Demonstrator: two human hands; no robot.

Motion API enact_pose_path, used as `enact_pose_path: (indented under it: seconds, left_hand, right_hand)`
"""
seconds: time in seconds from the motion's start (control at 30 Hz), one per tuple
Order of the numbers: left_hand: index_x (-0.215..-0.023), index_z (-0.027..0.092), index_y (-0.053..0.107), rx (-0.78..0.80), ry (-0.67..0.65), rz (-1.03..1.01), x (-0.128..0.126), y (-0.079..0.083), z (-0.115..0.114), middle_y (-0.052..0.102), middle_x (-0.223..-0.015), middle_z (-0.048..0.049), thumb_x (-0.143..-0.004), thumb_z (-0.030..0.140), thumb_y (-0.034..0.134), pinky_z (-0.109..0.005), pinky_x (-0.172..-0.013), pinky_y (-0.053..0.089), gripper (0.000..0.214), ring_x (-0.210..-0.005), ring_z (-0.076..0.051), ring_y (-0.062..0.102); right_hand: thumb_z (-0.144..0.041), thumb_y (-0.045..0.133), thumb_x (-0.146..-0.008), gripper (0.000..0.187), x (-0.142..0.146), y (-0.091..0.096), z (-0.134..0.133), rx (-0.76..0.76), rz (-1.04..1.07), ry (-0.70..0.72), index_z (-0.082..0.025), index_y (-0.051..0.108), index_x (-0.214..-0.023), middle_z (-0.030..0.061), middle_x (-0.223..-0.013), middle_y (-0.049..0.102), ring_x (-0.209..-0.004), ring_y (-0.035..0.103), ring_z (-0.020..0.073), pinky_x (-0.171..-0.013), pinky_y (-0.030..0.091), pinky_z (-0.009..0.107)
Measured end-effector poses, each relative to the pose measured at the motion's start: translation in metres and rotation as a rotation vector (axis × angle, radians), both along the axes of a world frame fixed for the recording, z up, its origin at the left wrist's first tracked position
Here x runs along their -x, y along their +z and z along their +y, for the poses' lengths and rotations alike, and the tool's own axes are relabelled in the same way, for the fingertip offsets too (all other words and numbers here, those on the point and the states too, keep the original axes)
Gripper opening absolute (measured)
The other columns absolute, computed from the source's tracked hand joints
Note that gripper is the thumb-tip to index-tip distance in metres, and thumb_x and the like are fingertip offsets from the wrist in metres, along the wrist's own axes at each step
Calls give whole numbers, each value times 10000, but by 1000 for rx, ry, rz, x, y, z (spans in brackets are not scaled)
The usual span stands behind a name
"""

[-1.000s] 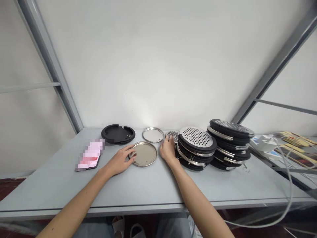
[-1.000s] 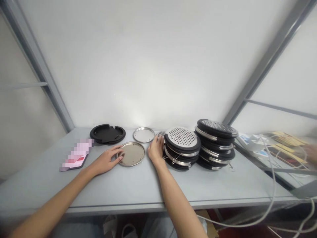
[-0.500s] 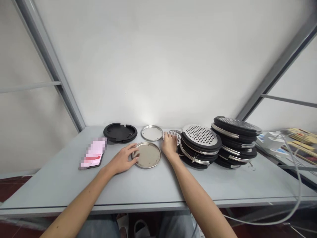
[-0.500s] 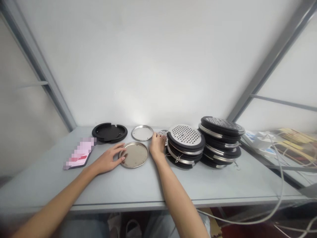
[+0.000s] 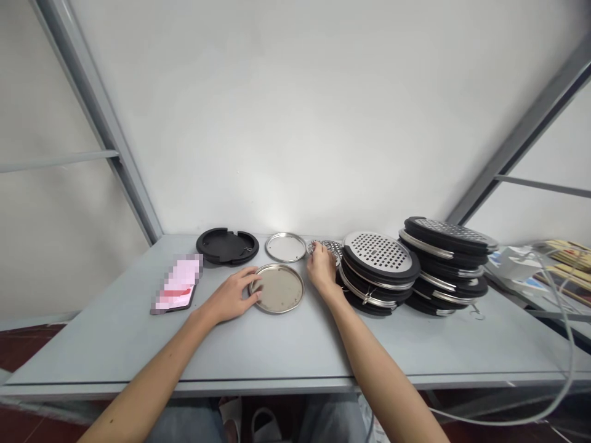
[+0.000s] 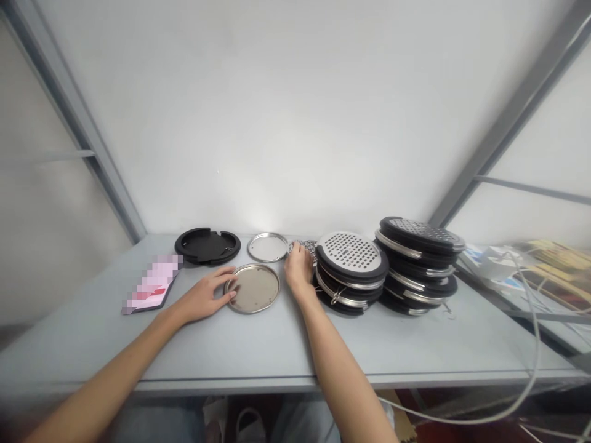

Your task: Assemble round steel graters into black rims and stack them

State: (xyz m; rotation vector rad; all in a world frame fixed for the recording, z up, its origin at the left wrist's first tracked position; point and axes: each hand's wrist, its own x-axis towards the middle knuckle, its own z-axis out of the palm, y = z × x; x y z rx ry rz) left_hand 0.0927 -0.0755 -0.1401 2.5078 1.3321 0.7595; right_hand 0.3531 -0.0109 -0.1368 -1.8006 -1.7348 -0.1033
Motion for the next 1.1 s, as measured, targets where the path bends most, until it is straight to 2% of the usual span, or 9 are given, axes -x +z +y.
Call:
enact_pose_path:
  seconds: [0.23, 0.37, 0.43, 0.53, 0.6, 0.77, 0.93, 1.03, 1.1]
  left_hand:
    - [-1191, 236, 620, 11, 5, -7, 1, -2, 1, 506, -1395, -73, -869, 378, 563, -400, -1048, 436, 357, -1224, -272, 539]
    - [-1235, 235, 585, 20, 28, -8, 2, -3, 2, 491, -1408, -79, -889, 378, 537, -404, -1059, 421, 378, -1244, -270, 521]
    - [-1277, 224, 548, 9, 55, -30, 2, -4, 4, 492, -1405, -87, -905, 381, 515, -406, -1062, 417, 405, -1255, -265, 511]
    - [-1305, 192, 515, -20, 91, -66, 3, -7, 8, 517, -1371, -106, -930, 365, 472, -408, -1069, 408, 416, -1259, -256, 501]
    - [-1300, 170, 514, -28, 115, -72, 4, -9, 11, 538, -1343, -121, -948, 350, 432, -423, -1074, 398, 404, -1253, -256, 501]
    - [-1224, 174, 579, -10, 146, -48, 6, -13, 13, 556, -1320, -118, -962, 353, 401, -446, -1069, 394, 364, -1244, -265, 503]
    - [-1186, 206, 610, -18, 95, 1, 3, -7, 8, 596, -1273, -95, -911, 376, 507, -431, -1045, 413, 339, -1202, -268, 532]
    - [-1168, 221, 619, -12, 41, 8, 2, -2, 5, 658, -1179, -69, -903, 331, 520, -415, -1015, 431, 304, -1143, -259, 567]
    - [-1176, 227, 620, 2, 49, -2, 1, 0, 4, 670, -1166, -64, -897, 326, 525, -415, -1011, 432, 311, -1143, -264, 570]
  right_hand:
    - [-162, 527, -810, 350, -1, 9, 1, -140, 196, 143, -95, 555, -1153, 141, -1050, 659, -972, 609, 241, -870, 482, 359]
    - [-191, 574, -795, 343, 11, 19, -19, -318, 393, 435, -158, 565, -1136, 112, -1060, 658, -969, 614, 236, -882, 490, 394]
    - [-183, 579, -803, 342, 17, 22, -35, -280, 372, 624, -187, 563, -1144, 95, -1072, 651, -965, 611, 217, -878, 493, 378]
    - [-125, 595, -770, 373, 22, 22, -58, -112, 262, 907, -206, 578, -1134, 77, -1086, 644, -993, 596, 206, -884, 489, 367]
    - [-112, 625, -735, 395, 21, 19, -69, -10, 185, 1006, -203, 597, -1119, 70, -1050, 649, -985, 591, 209, -882, 486, 367]
    - [-102, 630, -725, 389, 19, 14, -80, 114, 95, 1062, -188, 618, -1104, 57, -991, 669, -933, 601, 199, -883, 474, 353]
    - [-105, 603, -748, 413, 21, 13, -78, 101, 95, 1052, -187, 601, -1153, 74, -1043, 650, -963, 595, 203, -855, 491, 342]
    - [-111, 574, -785, 403, 20, 13, -76, 79, 126, 1022, -192, 586, -1180, 83, -1069, 649, -989, 596, 204, -870, 498, 356]
    - [-114, 557, -809, 401, 19, 12, -75, 62, 141, 1011, -200, 574, -1200, 88, -1100, 647, -1016, 594, 207, -886, 499, 370]
